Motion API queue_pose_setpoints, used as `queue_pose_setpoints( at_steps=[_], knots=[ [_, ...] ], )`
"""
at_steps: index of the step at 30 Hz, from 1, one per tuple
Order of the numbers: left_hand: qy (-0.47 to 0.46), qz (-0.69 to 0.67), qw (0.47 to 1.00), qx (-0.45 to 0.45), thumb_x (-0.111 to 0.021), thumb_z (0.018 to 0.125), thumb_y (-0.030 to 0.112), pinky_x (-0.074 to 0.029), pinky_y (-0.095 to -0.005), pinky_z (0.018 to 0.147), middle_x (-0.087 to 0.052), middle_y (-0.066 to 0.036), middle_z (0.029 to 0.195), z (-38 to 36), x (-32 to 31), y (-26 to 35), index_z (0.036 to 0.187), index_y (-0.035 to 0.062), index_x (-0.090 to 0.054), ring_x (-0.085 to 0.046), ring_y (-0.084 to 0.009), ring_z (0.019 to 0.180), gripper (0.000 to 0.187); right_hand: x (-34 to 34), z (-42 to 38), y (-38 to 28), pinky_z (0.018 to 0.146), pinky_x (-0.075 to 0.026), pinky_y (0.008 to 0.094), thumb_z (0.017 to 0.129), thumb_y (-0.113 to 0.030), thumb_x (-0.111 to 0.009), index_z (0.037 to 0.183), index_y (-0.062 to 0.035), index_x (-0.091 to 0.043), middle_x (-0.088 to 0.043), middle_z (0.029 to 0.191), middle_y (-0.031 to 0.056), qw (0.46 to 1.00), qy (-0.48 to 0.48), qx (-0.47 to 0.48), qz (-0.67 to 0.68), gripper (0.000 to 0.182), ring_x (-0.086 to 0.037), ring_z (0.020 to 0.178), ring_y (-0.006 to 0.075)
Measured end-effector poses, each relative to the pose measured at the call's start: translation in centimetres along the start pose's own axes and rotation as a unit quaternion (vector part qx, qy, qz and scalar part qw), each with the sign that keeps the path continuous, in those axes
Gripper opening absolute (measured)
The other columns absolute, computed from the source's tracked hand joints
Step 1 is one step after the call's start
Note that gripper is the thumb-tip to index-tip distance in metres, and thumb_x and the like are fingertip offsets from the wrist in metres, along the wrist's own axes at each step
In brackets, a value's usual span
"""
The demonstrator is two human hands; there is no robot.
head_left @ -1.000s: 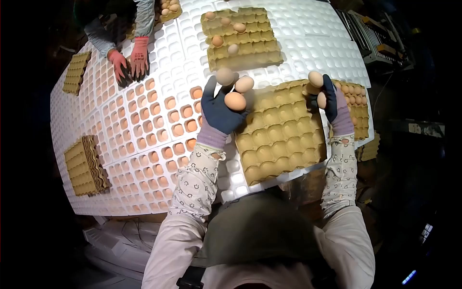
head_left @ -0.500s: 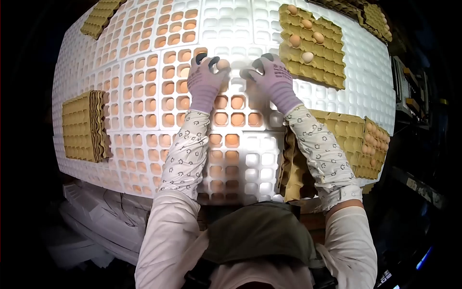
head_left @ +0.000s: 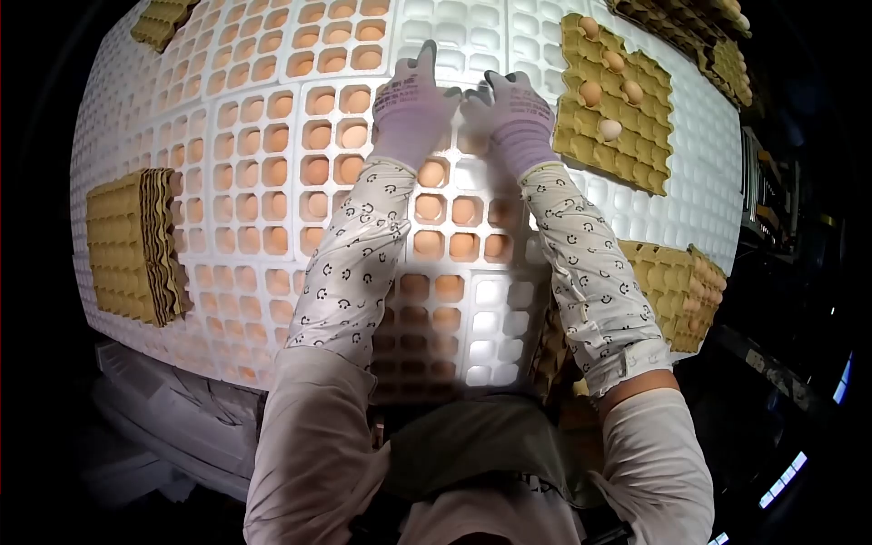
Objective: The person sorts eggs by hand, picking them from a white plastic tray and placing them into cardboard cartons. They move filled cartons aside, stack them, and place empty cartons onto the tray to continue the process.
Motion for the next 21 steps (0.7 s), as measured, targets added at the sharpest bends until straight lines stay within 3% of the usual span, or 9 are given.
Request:
queue_pose_setpoints(
  at_steps=[1,3,4,5,7,10,13,15,21],
  knots=[
    [0.043,-0.051,0.997,0.027,-0.070,0.087,0.036,-0.053,-0.0423,0.099,-0.062,-0.014,0.132,-0.5,0.5,-0.7,0.152,0.0215,-0.045,-0.066,-0.0287,0.116,0.071,1.0,0.4,1.4,0.094,-0.052,0.0468,0.097,-0.043,-0.058,0.125,-0.0181,-0.066,-0.057,0.136,0.0119,0.994,0.098,-0.012,0.054,0.038,-0.065,0.112,0.0288],
    [0.062,-0.216,0.974,0.008,-0.071,0.086,0.020,-0.055,-0.0388,0.091,-0.062,-0.011,0.124,-3.3,0.9,0.0,0.149,0.0152,-0.050,-0.068,-0.0214,0.100,0.066,-2.1,2.0,3.4,0.108,-0.043,0.0486,0.099,-0.044,-0.053,0.135,-0.0139,-0.060,-0.049,0.149,0.0127,0.988,0.125,0.058,0.064,0.048,-0.057,0.128,0.0296],
    [0.077,-0.231,0.970,-0.023,-0.070,0.087,0.018,-0.056,-0.0395,0.090,-0.061,-0.012,0.125,-4.9,-0.1,0.6,0.149,0.0130,-0.049,-0.068,-0.0216,0.099,0.065,-4.0,0.5,4.0,0.120,-0.029,0.0509,0.100,-0.045,-0.048,0.147,-0.0110,-0.050,-0.040,0.159,0.0130,0.995,0.092,0.013,-0.028,0.058,-0.041,0.144,0.0319],
    [0.094,-0.246,0.963,-0.055,-0.068,0.087,0.016,-0.056,-0.0402,0.090,-0.061,-0.012,0.127,-6.3,-1.4,1.0,0.149,0.0108,-0.049,-0.068,-0.0219,0.098,0.065,-4.5,0.0,4.0,0.121,-0.026,0.0516,0.100,-0.046,-0.047,0.150,-0.0117,-0.047,-0.038,0.160,0.0132,0.995,0.082,0.021,-0.046,0.060,-0.036,0.147,0.0326],
    [0.119,-0.166,0.968,-0.147,-0.061,0.091,0.015,-0.045,-0.0458,0.108,-0.055,-0.019,0.138,-10.1,-2.6,3.3,0.148,0.0091,-0.049,-0.056,-0.0321,0.127,0.059,-5.1,-0.7,3.9,0.123,-0.020,0.0532,0.101,-0.047,-0.045,0.155,-0.0132,-0.040,-0.035,0.163,0.0136,0.994,0.061,0.041,-0.082,0.064,-0.027,0.152,0.0341],
    [0.042,0.054,0.975,-0.211,-0.066,0.086,0.026,-0.023,-0.0600,0.121,-0.046,-0.015,0.151,-11.8,-7.5,3.7,0.150,0.0131,-0.046,-0.037,-0.0375,0.143,0.068,-0.4,-2.4,4.2,0.119,-0.031,0.0484,0.098,-0.041,-0.054,0.146,-0.0089,-0.050,-0.044,0.154,0.0194,0.988,0.097,0.005,0.124,0.058,-0.041,0.142,0.0378],
    [0.047,0.148,0.964,-0.215,-0.059,0.096,0.048,-0.021,-0.0599,0.121,-0.041,-0.016,0.158,-11.2,-5.2,6.6,0.153,0.0166,-0.045,-0.035,-0.0381,0.147,0.066,10.5,-11.2,4.9,0.111,-0.042,0.0455,0.092,-0.026,-0.068,0.139,-0.0038,-0.056,-0.053,0.144,0.0229,0.917,0.230,0.110,0.308,0.053,-0.051,0.131,0.0403],
    [0.054,0.149,0.966,-0.204,-0.047,0.099,0.058,-0.018,-0.0602,0.123,-0.039,-0.020,0.159,-10.0,-6.4,6.3,0.154,0.0167,-0.044,-0.031,-0.0397,0.149,0.069,15.2,-17.2,8.2,0.109,-0.043,0.0449,0.090,-0.019,-0.071,0.140,-0.0033,-0.055,-0.054,0.142,0.0228,0.908,0.311,0.147,0.239,0.055,-0.054,0.129,0.0396],
    [-0.022,0.205,0.963,-0.171,-0.041,0.101,0.063,-0.010,-0.0568,0.126,-0.027,-0.019,0.166,-8.3,-9.5,6.5,0.159,0.0187,-0.037,-0.021,-0.0381,0.154,0.074,13.2,-32.3,32.3,0.111,-0.040,0.0454,0.095,-0.022,-0.069,0.142,0.0004,-0.052,-0.054,0.140,0.0238,0.944,0.289,-0.145,0.070,0.054,-0.052,0.129,0.0397]
  ],
)
Point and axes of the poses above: each hand's wrist, its own z-axis towards the middle knuckle, its own x-axis out of the back of the hand, y = z × x, the point moved 10 cm from there along z, towards the middle knuckle
